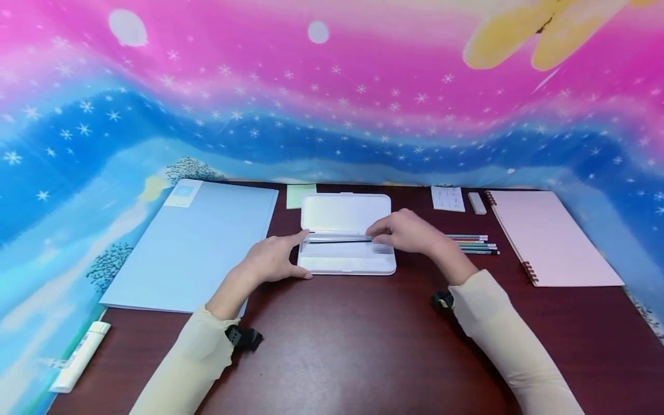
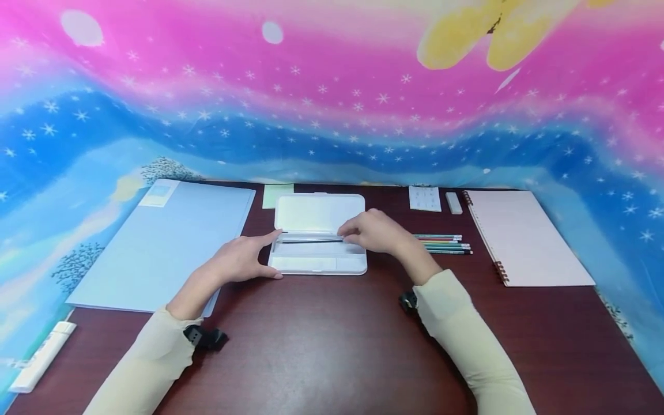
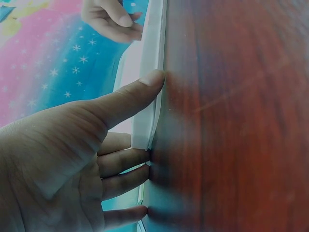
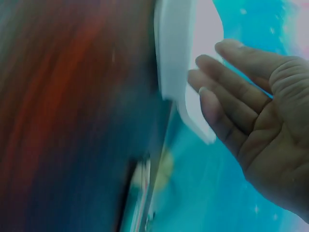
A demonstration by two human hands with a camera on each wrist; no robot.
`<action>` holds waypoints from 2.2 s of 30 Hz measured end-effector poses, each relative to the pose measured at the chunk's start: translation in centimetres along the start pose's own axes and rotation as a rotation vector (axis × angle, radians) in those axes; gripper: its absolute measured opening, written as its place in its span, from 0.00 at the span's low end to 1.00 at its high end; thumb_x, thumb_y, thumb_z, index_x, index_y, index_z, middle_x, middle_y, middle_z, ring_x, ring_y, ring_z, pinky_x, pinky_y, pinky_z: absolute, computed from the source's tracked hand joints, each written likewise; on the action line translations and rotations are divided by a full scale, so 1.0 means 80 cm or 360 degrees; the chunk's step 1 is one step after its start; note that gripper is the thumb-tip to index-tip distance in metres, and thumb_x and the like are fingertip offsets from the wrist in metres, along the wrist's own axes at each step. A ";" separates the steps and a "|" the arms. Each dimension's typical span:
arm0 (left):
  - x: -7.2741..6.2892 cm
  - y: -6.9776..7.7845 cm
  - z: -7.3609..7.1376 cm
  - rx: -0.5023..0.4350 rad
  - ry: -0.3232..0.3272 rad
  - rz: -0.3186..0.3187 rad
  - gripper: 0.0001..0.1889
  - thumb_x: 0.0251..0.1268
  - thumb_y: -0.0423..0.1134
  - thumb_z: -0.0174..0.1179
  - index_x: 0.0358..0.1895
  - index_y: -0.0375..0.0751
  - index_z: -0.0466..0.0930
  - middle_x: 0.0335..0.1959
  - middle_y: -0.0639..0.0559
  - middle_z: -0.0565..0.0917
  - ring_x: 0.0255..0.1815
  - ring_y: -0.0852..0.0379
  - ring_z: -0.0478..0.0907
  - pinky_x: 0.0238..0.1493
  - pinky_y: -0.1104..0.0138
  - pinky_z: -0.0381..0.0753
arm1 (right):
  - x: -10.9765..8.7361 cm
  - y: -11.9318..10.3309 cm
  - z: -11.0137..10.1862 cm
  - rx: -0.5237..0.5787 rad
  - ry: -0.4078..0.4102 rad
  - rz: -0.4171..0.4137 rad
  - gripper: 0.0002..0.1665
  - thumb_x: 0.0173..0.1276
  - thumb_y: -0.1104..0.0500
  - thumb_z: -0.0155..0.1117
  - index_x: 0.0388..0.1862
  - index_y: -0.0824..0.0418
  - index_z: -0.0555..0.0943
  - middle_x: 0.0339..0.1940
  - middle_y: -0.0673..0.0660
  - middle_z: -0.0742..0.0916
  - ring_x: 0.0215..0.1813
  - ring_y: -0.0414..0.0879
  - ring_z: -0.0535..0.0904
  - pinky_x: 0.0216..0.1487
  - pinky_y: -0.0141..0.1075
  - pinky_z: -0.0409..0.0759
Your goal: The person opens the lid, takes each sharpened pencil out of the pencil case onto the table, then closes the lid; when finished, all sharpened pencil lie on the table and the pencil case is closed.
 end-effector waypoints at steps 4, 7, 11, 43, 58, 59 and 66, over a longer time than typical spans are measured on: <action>0.001 0.000 0.002 0.0000 0.0005 0.0005 0.53 0.54 0.63 0.73 0.81 0.49 0.59 0.70 0.41 0.77 0.65 0.42 0.78 0.60 0.46 0.78 | 0.010 -0.011 0.013 -0.0066 -0.0064 0.0022 0.13 0.71 0.57 0.68 0.52 0.51 0.90 0.50 0.49 0.92 0.51 0.43 0.88 0.55 0.43 0.83; 0.002 -0.002 0.002 0.0009 0.0012 0.0011 0.53 0.53 0.64 0.73 0.80 0.50 0.59 0.69 0.41 0.78 0.64 0.42 0.79 0.59 0.46 0.79 | 0.013 -0.015 0.020 -0.0128 -0.0099 0.0026 0.13 0.69 0.59 0.69 0.51 0.51 0.90 0.48 0.49 0.92 0.46 0.40 0.86 0.52 0.43 0.83; 0.002 -0.003 0.002 0.0012 0.0010 0.0012 0.53 0.53 0.64 0.73 0.80 0.50 0.59 0.69 0.42 0.78 0.64 0.42 0.79 0.59 0.46 0.79 | 0.015 -0.020 0.026 -0.0210 -0.0136 0.0015 0.13 0.68 0.64 0.69 0.47 0.50 0.90 0.40 0.47 0.90 0.39 0.40 0.81 0.48 0.40 0.81; 0.002 -0.001 0.002 0.0008 -0.0005 0.0006 0.53 0.54 0.64 0.72 0.81 0.50 0.58 0.71 0.43 0.76 0.65 0.43 0.78 0.60 0.46 0.79 | -0.130 0.072 -0.047 -0.0302 0.0325 0.0063 0.11 0.68 0.67 0.68 0.46 0.54 0.86 0.39 0.49 0.89 0.41 0.44 0.83 0.46 0.47 0.81; 0.003 -0.002 0.000 -0.0007 -0.0011 0.0007 0.53 0.54 0.64 0.72 0.81 0.51 0.57 0.72 0.43 0.76 0.66 0.41 0.78 0.61 0.45 0.78 | -0.196 0.122 -0.047 -0.0301 0.0256 0.0322 0.11 0.66 0.66 0.70 0.43 0.52 0.89 0.40 0.49 0.90 0.39 0.45 0.85 0.44 0.50 0.81; 0.003 -0.002 0.000 -0.0006 -0.0012 0.0008 0.53 0.54 0.64 0.72 0.81 0.51 0.57 0.72 0.43 0.76 0.66 0.41 0.78 0.61 0.45 0.78 | -0.199 0.125 -0.045 -0.0303 0.0256 0.0330 0.11 0.66 0.66 0.70 0.43 0.51 0.89 0.40 0.49 0.90 0.40 0.45 0.85 0.45 0.50 0.81; 0.003 -0.004 0.001 -0.0017 -0.0013 0.0012 0.53 0.54 0.64 0.72 0.81 0.51 0.56 0.72 0.42 0.75 0.66 0.42 0.77 0.61 0.45 0.78 | -0.210 0.144 -0.040 -0.0267 0.0252 0.0389 0.11 0.65 0.67 0.71 0.41 0.52 0.90 0.42 0.53 0.91 0.43 0.50 0.86 0.48 0.54 0.82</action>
Point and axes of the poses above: each hand's wrist, its own x-axis towards the middle knuckle, its own z-axis out of the palm, y = z × x, the point moved 1 cm from there along x, towards the middle knuckle
